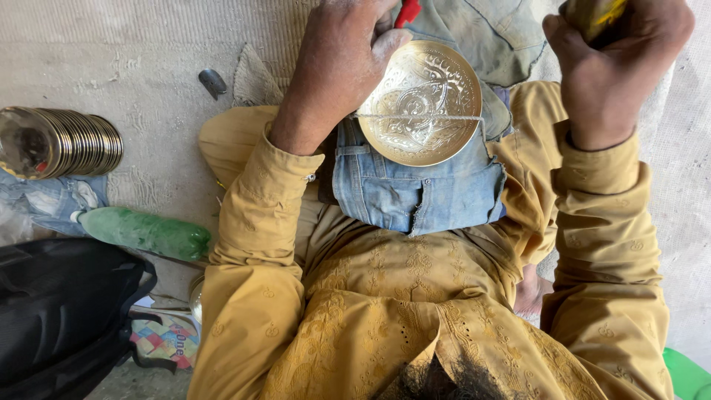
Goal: The person sits on the floor and uses a hammer and a small chisel to engrave a decorative pattern onto a brass plate resting on their lap. They repeatedly strike the chisel to create indentations in the metal surface.
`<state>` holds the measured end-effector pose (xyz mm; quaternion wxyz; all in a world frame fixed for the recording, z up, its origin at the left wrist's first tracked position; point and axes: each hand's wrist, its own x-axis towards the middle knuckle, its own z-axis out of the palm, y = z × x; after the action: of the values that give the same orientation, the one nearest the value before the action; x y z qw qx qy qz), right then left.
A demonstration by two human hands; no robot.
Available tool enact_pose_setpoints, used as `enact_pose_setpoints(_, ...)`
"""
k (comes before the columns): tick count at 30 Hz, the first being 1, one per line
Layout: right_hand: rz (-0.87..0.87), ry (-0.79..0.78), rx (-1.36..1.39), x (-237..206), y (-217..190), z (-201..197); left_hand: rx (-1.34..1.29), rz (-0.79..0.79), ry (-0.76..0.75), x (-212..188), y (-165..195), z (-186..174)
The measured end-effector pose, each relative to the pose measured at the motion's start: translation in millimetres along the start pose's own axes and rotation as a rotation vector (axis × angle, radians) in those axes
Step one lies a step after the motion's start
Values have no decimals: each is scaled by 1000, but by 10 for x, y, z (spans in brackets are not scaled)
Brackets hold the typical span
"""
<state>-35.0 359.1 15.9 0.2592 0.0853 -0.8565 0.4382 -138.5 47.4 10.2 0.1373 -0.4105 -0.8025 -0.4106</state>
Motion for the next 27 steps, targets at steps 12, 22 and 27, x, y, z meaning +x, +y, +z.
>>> enact_pose_setpoints(12,-24,-3,-212,-80,206,-44,-36,-63,9,-7,70,-42)
enact_pose_setpoints(22,-234,-34,-515,-20,245,-61,12,-53,27,-32,113,-56)
enact_pose_setpoints(27,-219,-42,-524,-37,346,-46,-12,-47,30,-44,100,-54)
